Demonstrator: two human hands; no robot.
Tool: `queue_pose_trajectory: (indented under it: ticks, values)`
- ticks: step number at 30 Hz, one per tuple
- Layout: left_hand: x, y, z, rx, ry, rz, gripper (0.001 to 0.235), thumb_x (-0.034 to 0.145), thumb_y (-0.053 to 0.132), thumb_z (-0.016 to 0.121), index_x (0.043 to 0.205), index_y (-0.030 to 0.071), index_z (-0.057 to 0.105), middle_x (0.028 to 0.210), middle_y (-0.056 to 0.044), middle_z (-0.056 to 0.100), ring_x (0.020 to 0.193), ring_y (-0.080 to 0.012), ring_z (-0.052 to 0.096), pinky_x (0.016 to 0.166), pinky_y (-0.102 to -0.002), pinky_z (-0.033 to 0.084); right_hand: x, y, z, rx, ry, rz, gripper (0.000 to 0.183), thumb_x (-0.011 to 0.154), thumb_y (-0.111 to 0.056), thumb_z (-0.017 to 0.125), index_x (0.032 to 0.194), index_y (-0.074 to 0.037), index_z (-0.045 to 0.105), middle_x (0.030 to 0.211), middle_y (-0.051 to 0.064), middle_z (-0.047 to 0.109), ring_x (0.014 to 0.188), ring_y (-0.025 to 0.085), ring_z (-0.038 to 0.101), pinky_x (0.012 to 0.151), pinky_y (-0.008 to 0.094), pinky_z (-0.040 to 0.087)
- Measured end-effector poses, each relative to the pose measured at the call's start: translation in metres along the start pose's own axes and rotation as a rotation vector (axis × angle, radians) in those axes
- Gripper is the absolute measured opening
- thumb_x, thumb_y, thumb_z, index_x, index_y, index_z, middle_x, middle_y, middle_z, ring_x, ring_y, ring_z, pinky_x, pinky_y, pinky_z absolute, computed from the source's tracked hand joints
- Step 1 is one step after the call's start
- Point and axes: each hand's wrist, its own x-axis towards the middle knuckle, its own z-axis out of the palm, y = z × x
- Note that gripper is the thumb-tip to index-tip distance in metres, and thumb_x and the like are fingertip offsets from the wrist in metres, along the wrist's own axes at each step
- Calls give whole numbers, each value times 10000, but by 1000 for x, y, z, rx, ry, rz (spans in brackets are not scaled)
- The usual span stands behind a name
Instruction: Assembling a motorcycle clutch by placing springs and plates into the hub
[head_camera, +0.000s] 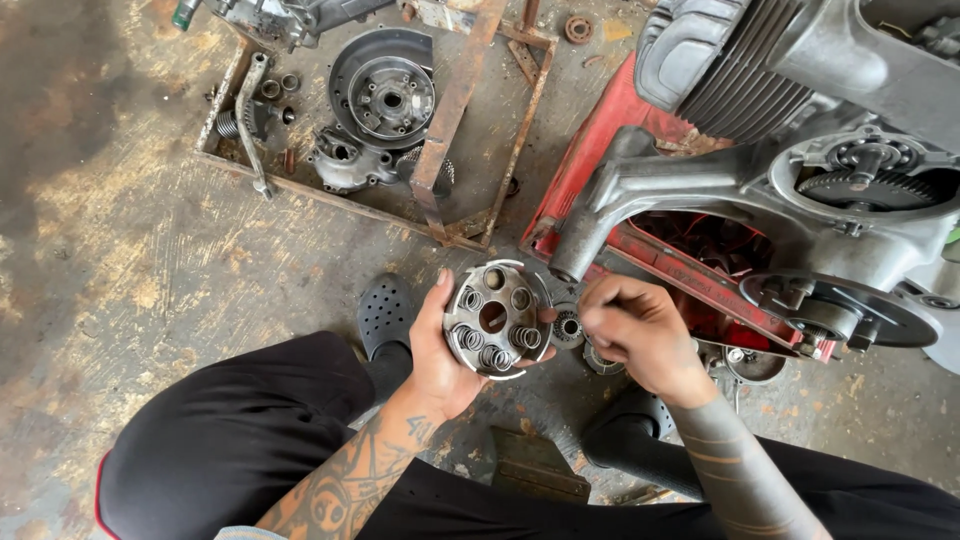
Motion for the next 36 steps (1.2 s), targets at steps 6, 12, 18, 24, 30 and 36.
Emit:
queue_pose_trajectory:
  ticks: [6, 12, 18, 24, 30, 36]
  values:
    - [10, -9, -18, -13, 30, 44, 736, 883, 636, 584, 1326, 53, 659, 1141, -312, 707, 963, -486, 715, 746, -672, 604, -7, -54, 79, -1205, -235, -242, 277, 848, -166, 801, 1101, -58, 769, 903, 159, 813, 797, 344, 792, 658, 464, 653]
    - [8, -8, -23, 46, 3, 73, 704, 912, 607, 581, 1255, 0, 681, 1065, -287, 711, 874, -408, 696, 720, -555, 625, -7, -30, 83, -1577, -224, -266, 325, 830, -244, 791, 1118, -108, 723, 845, 119, 787, 753, 317, 772, 636, 504, 632]
    - [-1, -5, -15, 49, 10, 80, 716, 924, 614, 575, 1251, -15, 681, 1058, -279, 709, 864, -381, 678, 747, -580, 609, -3, -40, 82, -1440, -109, -109, 214, 882, -258, 769, 1056, -132, 768, 800, 134, 798, 784, 308, 793, 684, 456, 650]
    - [-1, 1, -3, 22, -11, 43, 750, 924, 630, 543, 1278, -20, 664, 1114, -321, 704, 1051, -460, 704, 870, -689, 554, 12, -3, -13, -261, 58, 0, 407, 1059, -290, 525, 939, 79, 647, 547, 195, 507, 401, 191, 444, 306, 255, 335]
    - [4, -1, -6, 53, -11, 37, 729, 929, 621, 539, 1254, -14, 685, 1086, -333, 713, 1047, -458, 716, 883, -702, 546, 3, 32, -59, 331, 67, 274, 265, 960, -305, 583, 1058, -64, 540, 1166, 300, 728, 919, 311, 773, 405, 157, 473]
    - [11, -7, -12, 138, 21, 22, 762, 899, 657, 544, 1288, 16, 680, 1105, -318, 716, 1034, -439, 724, 849, -666, 579, -11, 26, -12, 21, 53, 61, 206, 949, -115, 646, 1016, 79, 662, 794, 319, 683, 686, 357, 713, 375, 249, 435]
